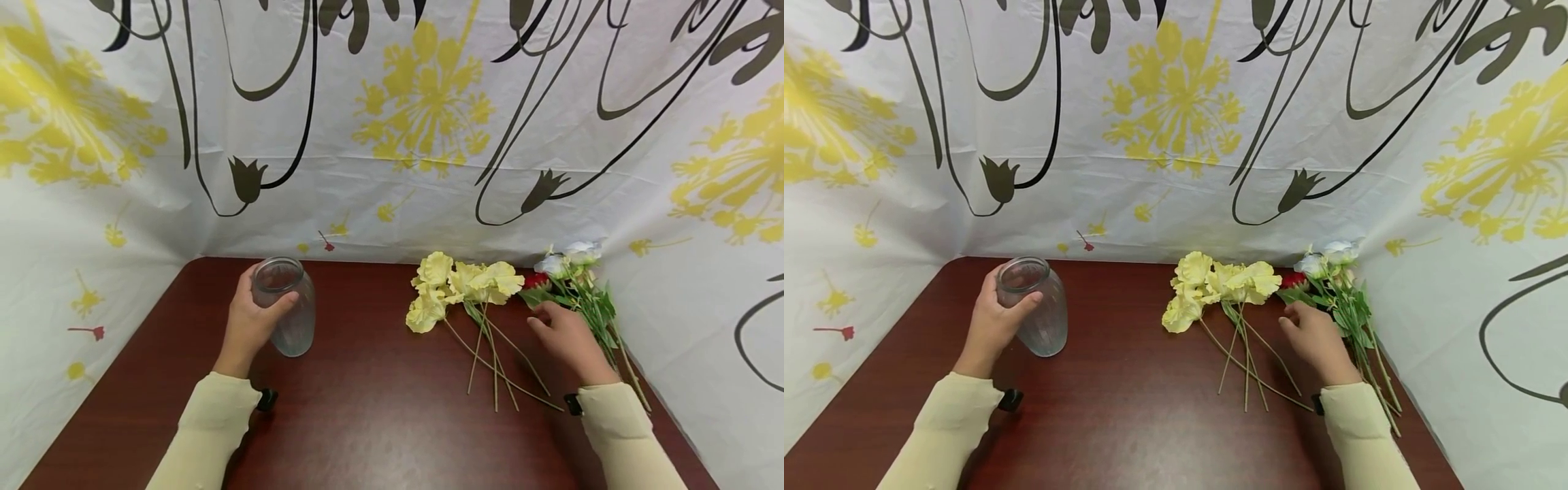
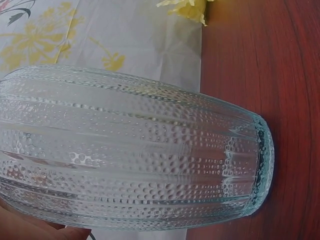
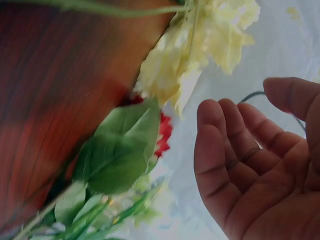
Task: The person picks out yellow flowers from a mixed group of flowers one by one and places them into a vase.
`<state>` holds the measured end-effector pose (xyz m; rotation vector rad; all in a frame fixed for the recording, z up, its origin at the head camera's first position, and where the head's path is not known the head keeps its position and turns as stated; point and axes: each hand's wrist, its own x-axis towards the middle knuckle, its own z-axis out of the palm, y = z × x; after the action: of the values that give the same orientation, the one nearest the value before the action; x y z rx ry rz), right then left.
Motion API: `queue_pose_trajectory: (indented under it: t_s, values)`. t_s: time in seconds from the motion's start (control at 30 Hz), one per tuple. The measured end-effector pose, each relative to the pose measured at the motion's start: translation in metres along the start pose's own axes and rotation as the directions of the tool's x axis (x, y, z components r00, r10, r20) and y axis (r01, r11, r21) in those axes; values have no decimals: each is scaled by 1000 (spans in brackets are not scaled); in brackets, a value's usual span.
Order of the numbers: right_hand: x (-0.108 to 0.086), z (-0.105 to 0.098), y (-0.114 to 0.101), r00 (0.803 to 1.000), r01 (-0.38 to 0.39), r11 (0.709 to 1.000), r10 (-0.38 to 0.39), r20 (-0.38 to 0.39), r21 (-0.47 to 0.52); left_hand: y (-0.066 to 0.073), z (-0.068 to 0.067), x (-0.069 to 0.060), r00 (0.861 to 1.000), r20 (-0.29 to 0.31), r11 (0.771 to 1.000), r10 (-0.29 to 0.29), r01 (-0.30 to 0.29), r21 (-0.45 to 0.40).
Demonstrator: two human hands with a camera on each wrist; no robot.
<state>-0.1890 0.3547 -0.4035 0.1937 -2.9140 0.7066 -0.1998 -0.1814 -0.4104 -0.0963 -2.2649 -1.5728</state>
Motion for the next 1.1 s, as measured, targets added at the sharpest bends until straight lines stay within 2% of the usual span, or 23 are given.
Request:
queue_pose_trajectory:
  t_s: [0.23, 0.4, 0.73, 1.1]
  values:
    - [9, 15, -7, 999, -34, 999, 33, 39, 28, 0, 1, -1, 1000, -1, 1000, 0, 0, -3]
    - [14, 25, -10, 998, -32, 998, 30, 48, 57, 1, 1, -1, 1000, -17, 1000, 5, -5, -11]
    - [26, 41, -24, 997, -80, 991, 77, 31, 108, 2, 1, -3, 1000, -16, 1000, 4, -4, -24]
    - [57, 62, -13, 990, -139, 988, 136, 47, 71, 0, 2, -1, 1000, -13, 1000, 9, -9, -22]
